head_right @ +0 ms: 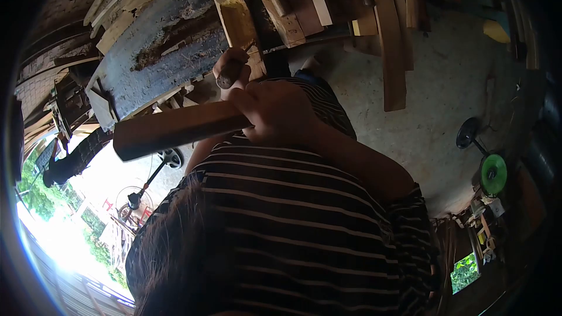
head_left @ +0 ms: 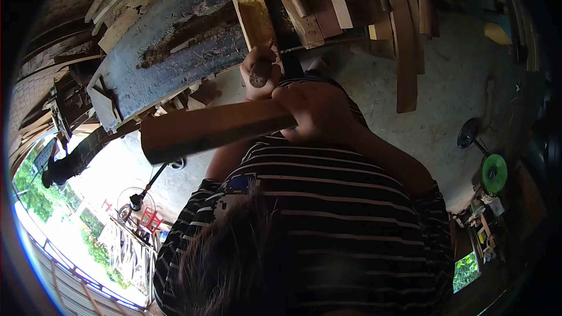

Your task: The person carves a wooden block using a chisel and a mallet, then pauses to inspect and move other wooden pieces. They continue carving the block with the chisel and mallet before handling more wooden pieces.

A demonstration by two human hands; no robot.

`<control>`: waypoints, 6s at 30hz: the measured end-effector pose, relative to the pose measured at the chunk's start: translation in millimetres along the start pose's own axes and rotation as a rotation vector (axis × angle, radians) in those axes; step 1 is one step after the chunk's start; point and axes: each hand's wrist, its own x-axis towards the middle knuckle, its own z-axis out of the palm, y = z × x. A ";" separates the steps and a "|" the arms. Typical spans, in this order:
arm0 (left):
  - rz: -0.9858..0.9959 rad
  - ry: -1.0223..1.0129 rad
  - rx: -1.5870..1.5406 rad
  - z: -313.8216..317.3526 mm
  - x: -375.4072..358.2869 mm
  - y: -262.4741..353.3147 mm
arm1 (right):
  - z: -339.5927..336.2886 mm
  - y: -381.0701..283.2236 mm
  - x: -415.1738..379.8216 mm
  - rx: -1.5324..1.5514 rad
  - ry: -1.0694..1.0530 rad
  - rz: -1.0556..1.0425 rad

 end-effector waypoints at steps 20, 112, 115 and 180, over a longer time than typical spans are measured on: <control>0.245 0.044 -0.073 7.1 -2.2 -37.8 | 4.2 9.7 7.8 -0.050 -0.055 -0.093; 0.451 -0.012 -0.039 12.7 -24.6 -50.7 | -5.2 2.8 -0.8 -0.111 -0.194 -0.118; 0.492 0.016 -0.013 14.1 -26.0 -48.3 | -8.6 -0.1 -1.5 0.033 -0.220 -0.163; 0.393 -0.070 -0.078 -21.5 -29.3 -34.4 | -32.7 43.7 -55.4 0.419 0.171 0.500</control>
